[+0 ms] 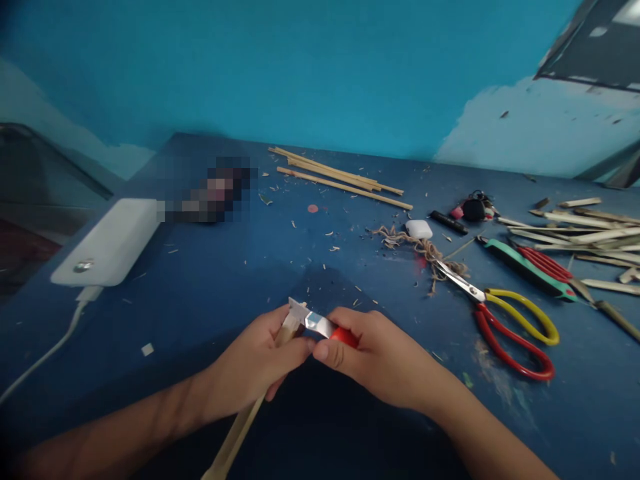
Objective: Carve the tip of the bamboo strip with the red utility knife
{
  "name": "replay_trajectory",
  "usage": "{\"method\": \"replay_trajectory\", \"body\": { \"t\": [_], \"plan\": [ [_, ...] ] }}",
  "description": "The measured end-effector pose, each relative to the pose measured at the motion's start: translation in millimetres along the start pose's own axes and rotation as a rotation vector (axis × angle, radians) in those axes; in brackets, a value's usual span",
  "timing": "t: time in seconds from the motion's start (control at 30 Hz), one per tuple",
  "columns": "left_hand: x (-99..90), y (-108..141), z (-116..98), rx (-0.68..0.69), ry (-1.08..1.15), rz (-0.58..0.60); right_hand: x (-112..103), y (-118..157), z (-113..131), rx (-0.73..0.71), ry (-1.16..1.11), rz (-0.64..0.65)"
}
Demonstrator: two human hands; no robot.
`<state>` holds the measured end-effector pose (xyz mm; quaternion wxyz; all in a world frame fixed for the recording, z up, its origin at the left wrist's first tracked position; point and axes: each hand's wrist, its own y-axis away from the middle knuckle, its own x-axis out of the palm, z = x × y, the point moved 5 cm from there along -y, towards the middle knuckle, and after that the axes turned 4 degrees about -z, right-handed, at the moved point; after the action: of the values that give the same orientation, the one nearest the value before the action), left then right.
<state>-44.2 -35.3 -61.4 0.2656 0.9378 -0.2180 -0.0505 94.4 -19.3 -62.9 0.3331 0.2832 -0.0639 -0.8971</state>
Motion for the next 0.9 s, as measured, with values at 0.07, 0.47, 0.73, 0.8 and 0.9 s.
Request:
{"method": "replay_trajectory", "body": {
  "t": [0.07,0.47,0.73,0.8,0.9],
  "plan": [
    [-1.1,-3,6,0.041,0.000,-0.021,0,0,0,0.002,0.005,0.011],
    [-2.0,-2,11,0.126,-0.100,0.033,2,4,3,-0.032,-0.033,0.036],
    [-0.7,-4,3,-0.018,0.019,0.185,3,4,3,0.009,0.006,0.047],
    [-0.3,-3,1,-0.049,0.046,0.194,3,3,4,0.007,0.018,0.040],
    [0.3,-2,2,-0.061,-0.005,0.174,4,4,4,0.011,0.039,0.040]
  ]
}}
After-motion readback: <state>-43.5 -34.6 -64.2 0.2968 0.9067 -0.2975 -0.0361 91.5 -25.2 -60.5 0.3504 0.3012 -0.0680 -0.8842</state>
